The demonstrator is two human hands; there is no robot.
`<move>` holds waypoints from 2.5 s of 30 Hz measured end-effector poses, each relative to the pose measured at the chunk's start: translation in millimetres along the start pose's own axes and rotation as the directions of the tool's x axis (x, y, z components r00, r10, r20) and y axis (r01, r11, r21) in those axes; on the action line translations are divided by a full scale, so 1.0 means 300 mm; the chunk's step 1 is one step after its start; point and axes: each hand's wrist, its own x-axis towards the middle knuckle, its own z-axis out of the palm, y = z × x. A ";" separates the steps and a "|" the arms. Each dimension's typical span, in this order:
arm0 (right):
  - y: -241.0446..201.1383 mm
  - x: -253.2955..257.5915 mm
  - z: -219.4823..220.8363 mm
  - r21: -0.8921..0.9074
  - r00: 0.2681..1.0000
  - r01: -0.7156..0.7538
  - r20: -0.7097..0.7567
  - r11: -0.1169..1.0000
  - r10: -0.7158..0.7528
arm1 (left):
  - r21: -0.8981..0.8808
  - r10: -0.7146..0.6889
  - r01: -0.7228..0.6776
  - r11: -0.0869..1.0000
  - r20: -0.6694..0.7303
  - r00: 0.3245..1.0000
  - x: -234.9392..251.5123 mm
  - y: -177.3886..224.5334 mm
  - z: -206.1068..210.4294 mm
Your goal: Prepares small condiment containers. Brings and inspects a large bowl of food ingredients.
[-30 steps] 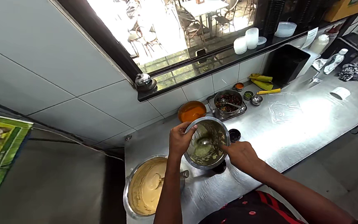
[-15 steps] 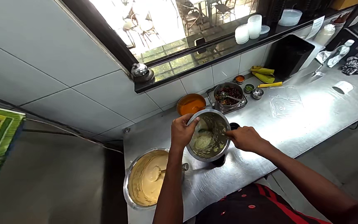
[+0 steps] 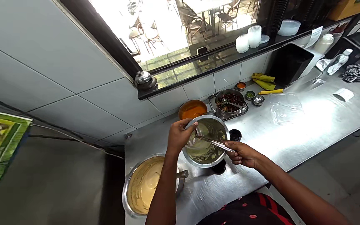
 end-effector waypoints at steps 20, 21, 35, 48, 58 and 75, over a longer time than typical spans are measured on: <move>-0.060 -0.179 0.073 0.041 0.991 0.062 0.115 0.997 -0.067 | -0.267 -0.275 0.180 0.947 -0.382 0.882 -0.050 -0.312 -0.171; -0.069 -0.190 0.076 0.032 0.990 0.066 0.120 0.997 -0.070 | -0.276 -0.293 0.192 0.942 -0.393 0.872 -0.050 -0.326 -0.176; 0.031 -0.458 -0.091 -0.115 0.990 0.102 -0.087 0.988 -0.112 | 0.216 -0.151 0.372 0.903 -0.651 0.744 -0.235 -0.236 -0.288; 0.346 -0.450 -0.212 -0.073 0.949 0.081 -0.300 0.994 -0.100 | 0.057 -0.035 0.119 0.991 -0.755 0.655 -0.567 -0.183 -0.096; 0.422 -0.436 -0.207 -0.288 0.920 0.034 -0.364 0.957 -0.142 | 0.018 -0.054 0.105 0.994 -0.762 0.645 -0.577 -0.168 -0.106; 0.452 -0.441 -0.181 -0.833 0.842 0.083 -0.235 0.547 -0.485 | -0.037 -0.064 0.056 0.998 -0.769 0.636 -0.587 -0.189 -0.091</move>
